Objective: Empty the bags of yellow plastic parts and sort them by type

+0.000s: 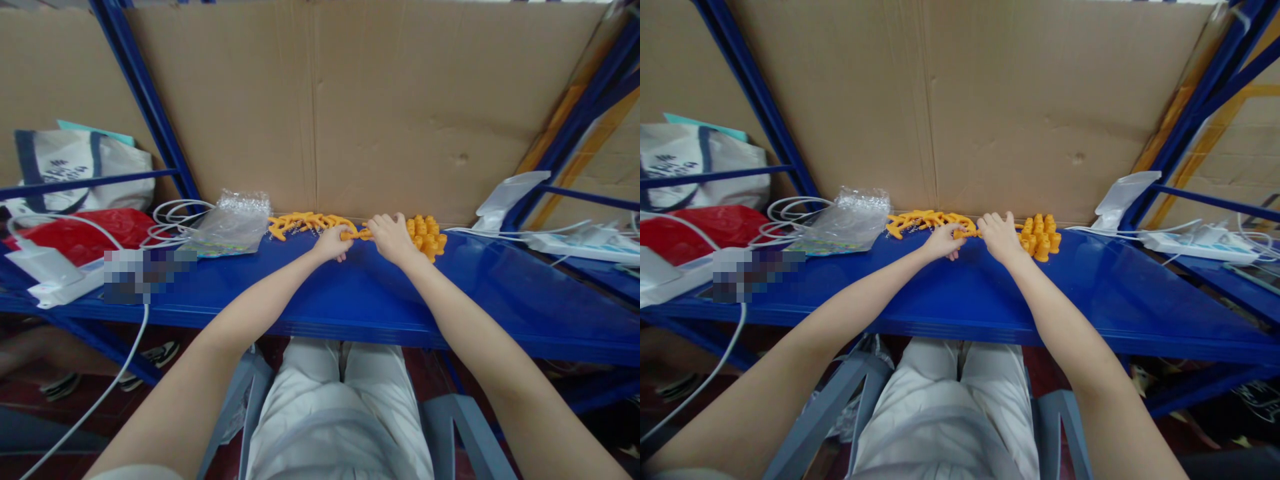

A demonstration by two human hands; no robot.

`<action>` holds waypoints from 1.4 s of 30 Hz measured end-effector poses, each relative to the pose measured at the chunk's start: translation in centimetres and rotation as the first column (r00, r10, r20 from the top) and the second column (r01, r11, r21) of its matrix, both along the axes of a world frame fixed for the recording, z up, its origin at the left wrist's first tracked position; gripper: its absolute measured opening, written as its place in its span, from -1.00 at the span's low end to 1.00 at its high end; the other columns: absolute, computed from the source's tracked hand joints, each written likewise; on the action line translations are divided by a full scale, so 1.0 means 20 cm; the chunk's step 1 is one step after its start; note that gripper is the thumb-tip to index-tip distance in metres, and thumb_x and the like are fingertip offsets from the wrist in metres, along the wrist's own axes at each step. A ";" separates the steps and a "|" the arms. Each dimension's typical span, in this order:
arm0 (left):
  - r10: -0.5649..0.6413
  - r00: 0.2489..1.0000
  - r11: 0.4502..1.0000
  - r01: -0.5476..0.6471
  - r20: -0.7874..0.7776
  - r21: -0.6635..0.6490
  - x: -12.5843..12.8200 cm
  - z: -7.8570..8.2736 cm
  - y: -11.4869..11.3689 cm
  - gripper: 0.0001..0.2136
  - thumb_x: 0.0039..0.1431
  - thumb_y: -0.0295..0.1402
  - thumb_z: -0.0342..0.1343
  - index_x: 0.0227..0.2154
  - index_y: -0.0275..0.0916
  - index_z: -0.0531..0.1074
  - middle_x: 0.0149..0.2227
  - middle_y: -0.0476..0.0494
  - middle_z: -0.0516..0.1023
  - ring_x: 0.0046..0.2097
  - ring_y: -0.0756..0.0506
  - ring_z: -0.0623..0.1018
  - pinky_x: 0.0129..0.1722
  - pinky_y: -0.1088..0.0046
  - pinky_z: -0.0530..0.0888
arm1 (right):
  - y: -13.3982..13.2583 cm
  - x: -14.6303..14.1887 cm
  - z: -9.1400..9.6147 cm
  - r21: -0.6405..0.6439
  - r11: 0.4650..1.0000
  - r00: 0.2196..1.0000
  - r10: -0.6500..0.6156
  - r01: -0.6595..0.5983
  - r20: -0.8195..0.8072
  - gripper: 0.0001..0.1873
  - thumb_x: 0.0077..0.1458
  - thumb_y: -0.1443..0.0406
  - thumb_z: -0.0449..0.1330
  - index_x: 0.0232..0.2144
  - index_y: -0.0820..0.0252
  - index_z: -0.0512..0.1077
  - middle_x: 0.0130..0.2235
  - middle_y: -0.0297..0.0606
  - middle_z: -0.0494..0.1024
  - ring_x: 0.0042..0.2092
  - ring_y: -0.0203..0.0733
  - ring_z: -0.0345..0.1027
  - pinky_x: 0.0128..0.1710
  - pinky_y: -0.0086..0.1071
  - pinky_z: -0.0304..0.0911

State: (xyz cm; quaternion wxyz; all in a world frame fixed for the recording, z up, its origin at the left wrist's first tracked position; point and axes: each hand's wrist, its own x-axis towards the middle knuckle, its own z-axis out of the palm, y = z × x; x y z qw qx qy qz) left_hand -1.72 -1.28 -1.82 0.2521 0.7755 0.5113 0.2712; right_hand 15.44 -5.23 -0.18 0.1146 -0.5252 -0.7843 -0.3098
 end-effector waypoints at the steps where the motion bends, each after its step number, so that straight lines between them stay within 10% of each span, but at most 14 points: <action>1: 0.000 1.000 1.000 0.000 0.001 -0.015 0.00 0.00 0.00 -0.61 0.29 -0.45 0.00 0.17 -0.24 0.34 -0.57 0.03 0.50 -0.52 -0.03 0.60 -0.47 0.53 0.55 | 0.00 0.00 0.00 0.003 1.000 1.000 0.005 -0.005 0.001 -0.66 0.31 0.44 -0.10 -0.02 0.27 0.41 -0.08 0.06 0.53 -0.01 0.09 0.27 0.06 -0.03 0.00; 11: 0.164 0.916 0.884 0.028 -0.366 0.467 -0.04 0.03 -0.05 -0.65 0.31 -0.32 0.05 0.12 -0.15 0.44 -0.11 -0.19 0.66 -0.02 -0.22 0.64 0.02 0.23 0.53 | 0.02 0.04 -0.03 -0.059 0.998 0.990 0.021 -0.030 -0.139 -0.69 0.29 0.29 0.03 0.00 0.28 0.42 -0.03 0.08 0.54 0.03 0.13 0.31 0.02 -0.06 0.06; 24: 0.149 0.910 0.886 0.051 -0.386 0.461 -0.05 0.02 -0.04 -0.65 0.31 -0.30 0.02 0.12 -0.15 0.44 -0.12 -0.20 0.65 -0.04 -0.22 0.63 0.01 0.26 0.50 | 0.07 0.07 -0.05 -0.219 0.972 0.968 0.025 -0.081 -0.248 -0.66 0.26 0.36 0.07 0.05 0.19 0.45 0.11 0.03 0.54 0.12 0.11 0.35 0.05 -0.04 0.10; 42: 0.052 0.987 0.982 -0.023 -0.151 0.188 -0.04 0.02 -0.03 -0.65 0.25 -0.34 0.04 0.08 -0.25 0.42 -0.57 0.02 0.52 -0.50 -0.05 0.59 -0.35 0.48 0.53 | 0.07 0.13 -0.03 -0.050 0.998 0.974 -0.040 0.030 -0.224 -0.72 0.20 0.40 0.05 -0.04 0.19 0.36 -0.06 0.02 0.54 0.02 0.11 0.32 -0.01 -0.10 0.06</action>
